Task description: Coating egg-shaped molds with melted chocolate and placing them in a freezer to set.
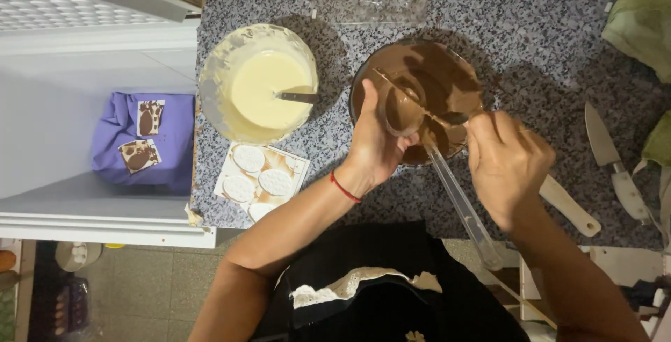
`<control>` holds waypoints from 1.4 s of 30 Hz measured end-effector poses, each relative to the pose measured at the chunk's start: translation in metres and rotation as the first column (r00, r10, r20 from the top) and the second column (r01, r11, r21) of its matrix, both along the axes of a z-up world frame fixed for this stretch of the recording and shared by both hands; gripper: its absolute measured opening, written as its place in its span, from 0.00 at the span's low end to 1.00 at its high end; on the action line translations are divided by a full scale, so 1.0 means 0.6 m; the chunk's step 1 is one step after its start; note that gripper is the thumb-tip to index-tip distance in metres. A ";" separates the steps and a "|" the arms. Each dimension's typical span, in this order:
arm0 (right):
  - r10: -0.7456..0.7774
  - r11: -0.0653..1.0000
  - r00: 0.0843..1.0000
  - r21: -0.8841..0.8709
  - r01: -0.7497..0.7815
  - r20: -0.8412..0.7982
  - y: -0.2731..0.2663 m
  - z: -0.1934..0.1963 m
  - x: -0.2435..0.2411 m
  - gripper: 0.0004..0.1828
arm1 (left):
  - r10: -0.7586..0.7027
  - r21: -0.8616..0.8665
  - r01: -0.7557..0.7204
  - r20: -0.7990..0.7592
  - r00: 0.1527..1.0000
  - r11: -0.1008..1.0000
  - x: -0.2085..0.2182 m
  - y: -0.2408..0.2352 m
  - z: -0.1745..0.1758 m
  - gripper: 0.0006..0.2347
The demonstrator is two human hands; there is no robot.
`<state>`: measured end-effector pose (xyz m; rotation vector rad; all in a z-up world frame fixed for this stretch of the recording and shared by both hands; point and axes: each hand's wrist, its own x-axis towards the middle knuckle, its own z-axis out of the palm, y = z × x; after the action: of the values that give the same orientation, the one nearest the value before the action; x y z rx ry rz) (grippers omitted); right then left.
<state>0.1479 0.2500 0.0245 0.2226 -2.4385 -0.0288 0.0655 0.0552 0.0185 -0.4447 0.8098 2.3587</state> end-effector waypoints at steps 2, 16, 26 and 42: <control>-0.038 0.999 0.998 0.030 0.037 0.049 -0.002 0.009 0.002 0.23 | 0.024 0.042 -0.024 -0.007 1.000 0.999 -0.003 0.001 -0.003 0.29; -0.105 0.994 0.993 0.032 0.104 0.059 0.031 0.000 -0.001 0.23 | 0.103 -0.050 -0.108 -0.080 0.991 0.993 -0.020 -0.024 -0.010 0.26; 0.110 0.981 0.989 -0.168 -0.092 0.100 0.024 0.030 0.041 0.21 | 0.079 0.111 -0.071 -0.067 0.995 0.991 -0.036 -0.039 -0.029 0.26; 0.057 0.892 0.654 -0.332 0.306 0.755 0.181 0.001 -0.020 0.39 | -0.052 0.109 0.072 -0.172 0.984 0.991 -0.029 -0.062 -0.019 0.32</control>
<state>0.1361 0.3589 0.0249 -0.2005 -3.1964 0.6844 0.0480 0.0178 0.0069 -0.1703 0.7475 2.3931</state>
